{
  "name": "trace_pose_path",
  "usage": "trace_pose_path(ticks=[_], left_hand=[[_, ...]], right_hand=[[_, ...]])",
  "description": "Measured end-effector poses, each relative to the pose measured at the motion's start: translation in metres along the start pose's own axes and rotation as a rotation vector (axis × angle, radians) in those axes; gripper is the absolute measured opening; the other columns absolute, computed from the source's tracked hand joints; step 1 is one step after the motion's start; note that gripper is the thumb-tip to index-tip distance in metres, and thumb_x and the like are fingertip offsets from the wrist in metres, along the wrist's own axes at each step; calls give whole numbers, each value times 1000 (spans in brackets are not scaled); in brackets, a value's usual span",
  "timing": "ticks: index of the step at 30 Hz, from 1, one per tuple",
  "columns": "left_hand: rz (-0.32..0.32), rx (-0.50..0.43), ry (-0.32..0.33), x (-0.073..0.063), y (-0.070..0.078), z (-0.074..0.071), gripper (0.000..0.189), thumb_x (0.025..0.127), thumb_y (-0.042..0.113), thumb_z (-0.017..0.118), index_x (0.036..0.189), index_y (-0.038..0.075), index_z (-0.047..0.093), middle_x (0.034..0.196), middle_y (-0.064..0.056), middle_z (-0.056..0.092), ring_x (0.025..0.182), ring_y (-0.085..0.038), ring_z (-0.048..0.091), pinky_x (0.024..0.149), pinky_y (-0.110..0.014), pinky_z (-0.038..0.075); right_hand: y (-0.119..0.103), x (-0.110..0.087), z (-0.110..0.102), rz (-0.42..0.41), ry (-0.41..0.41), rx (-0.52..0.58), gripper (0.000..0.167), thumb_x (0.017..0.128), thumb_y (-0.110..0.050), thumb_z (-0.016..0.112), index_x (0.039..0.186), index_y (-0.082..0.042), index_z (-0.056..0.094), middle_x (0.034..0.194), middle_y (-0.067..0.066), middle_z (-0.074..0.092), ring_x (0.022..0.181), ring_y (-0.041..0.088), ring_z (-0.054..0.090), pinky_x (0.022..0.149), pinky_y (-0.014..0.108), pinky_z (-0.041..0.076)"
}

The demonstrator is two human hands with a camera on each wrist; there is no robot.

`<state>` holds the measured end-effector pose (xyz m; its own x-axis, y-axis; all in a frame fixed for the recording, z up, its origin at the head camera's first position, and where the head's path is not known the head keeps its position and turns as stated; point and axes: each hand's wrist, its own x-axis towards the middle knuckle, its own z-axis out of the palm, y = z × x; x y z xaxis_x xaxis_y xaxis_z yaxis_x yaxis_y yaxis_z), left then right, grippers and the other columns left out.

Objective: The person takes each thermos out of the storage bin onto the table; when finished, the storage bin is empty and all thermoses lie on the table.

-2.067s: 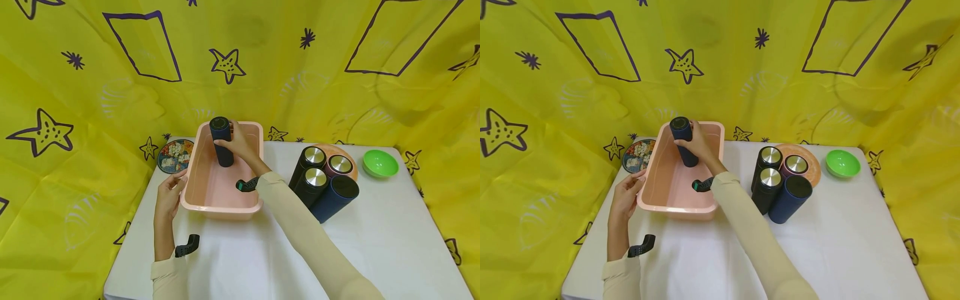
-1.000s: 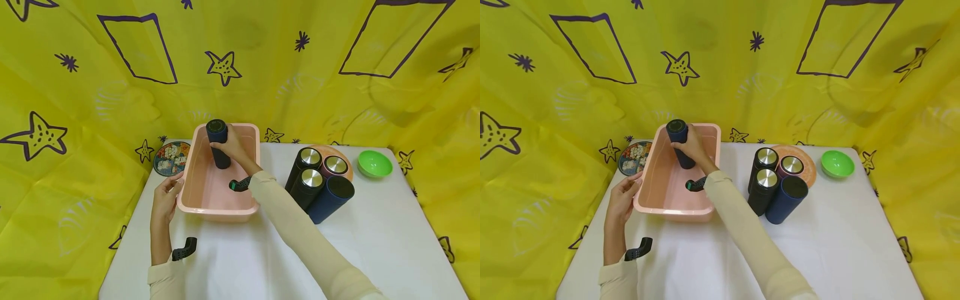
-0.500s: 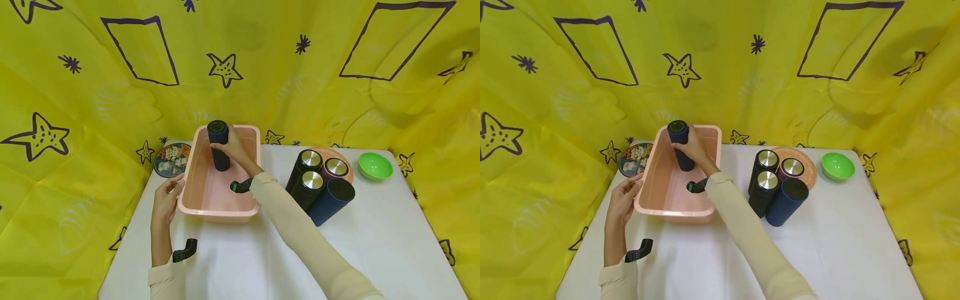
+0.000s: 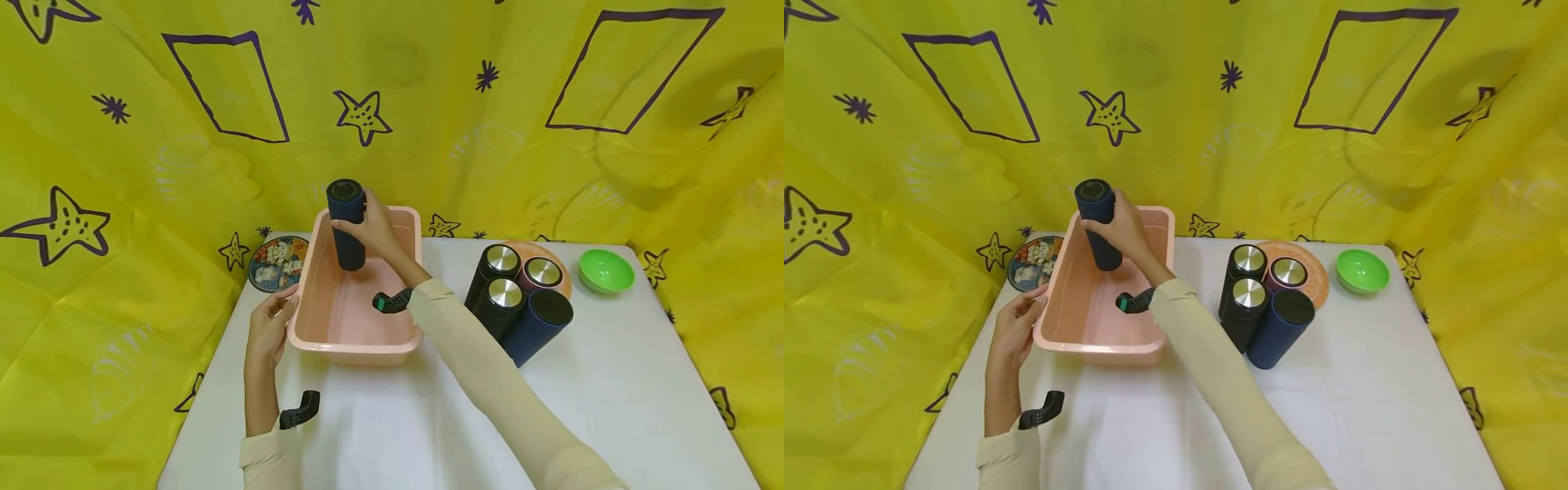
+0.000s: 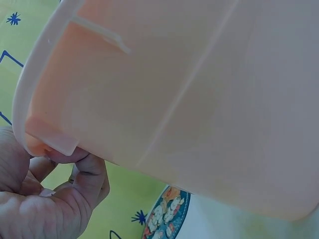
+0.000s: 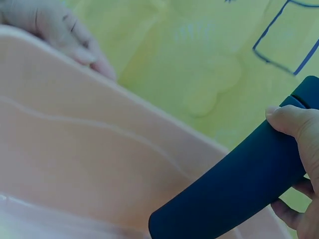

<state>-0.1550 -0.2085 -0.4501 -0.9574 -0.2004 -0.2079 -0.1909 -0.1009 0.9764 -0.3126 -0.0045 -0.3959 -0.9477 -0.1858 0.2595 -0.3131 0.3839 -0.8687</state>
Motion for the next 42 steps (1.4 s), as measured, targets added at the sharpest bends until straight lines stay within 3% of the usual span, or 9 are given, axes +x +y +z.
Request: trace_pose_path(ticks=[9, 19, 25, 30, 42], left_hand=[[1, 5, 5, 0, 0, 0, 39, 99, 12, 57, 136, 0, 54, 99, -3, 55, 88, -11, 64, 74, -27, 60], [0, 10, -5, 1, 6, 1, 40, 99, 13, 56, 137, 0, 53, 98, -1, 54, 88, -9, 64, 75, -24, 59], [-6, 8, 3, 0, 6, 0, 41, 99, 13, 57, 137, 0, 53, 99, -1, 54, 87, -7, 64, 74, -23, 59], [-4, 12, 6, -1, 5, 0, 41, 99, 13, 57, 137, 0, 53, 99, -1, 55, 87, -7, 64, 74, -23, 59], [-23, 10, 1, -3, 3, 0, 42, 99, 15, 57, 138, 2, 53, 100, 0, 55, 88, -8, 65, 76, -25, 60]], right_hand=[[-31, -4, -26, -78, 78, 33, 81, 79, -35, 80, 144, -8, 39, 130, 11, 57, 116, 25, 57, 93, 37, 54], [-69, -14, -58, -139, 181, 52, 75, 77, -37, 81, 137, -10, 45, 118, 8, 59, 104, 20, 57, 82, 28, 54], [-97, -27, -80, -220, 247, 93, 71, 76, -32, 82, 133, -7, 49, 113, 10, 62, 100, 22, 58, 77, 27, 54], [-117, -41, -101, -259, 290, 109, 70, 74, -30, 84, 130, -5, 51, 112, 9, 62, 100, 19, 56, 80, 24, 52], [-139, -81, -142, -297, 358, 15, 68, 71, -31, 86, 126, -5, 55, 107, 8, 64, 94, 14, 57, 78, 25, 55]])
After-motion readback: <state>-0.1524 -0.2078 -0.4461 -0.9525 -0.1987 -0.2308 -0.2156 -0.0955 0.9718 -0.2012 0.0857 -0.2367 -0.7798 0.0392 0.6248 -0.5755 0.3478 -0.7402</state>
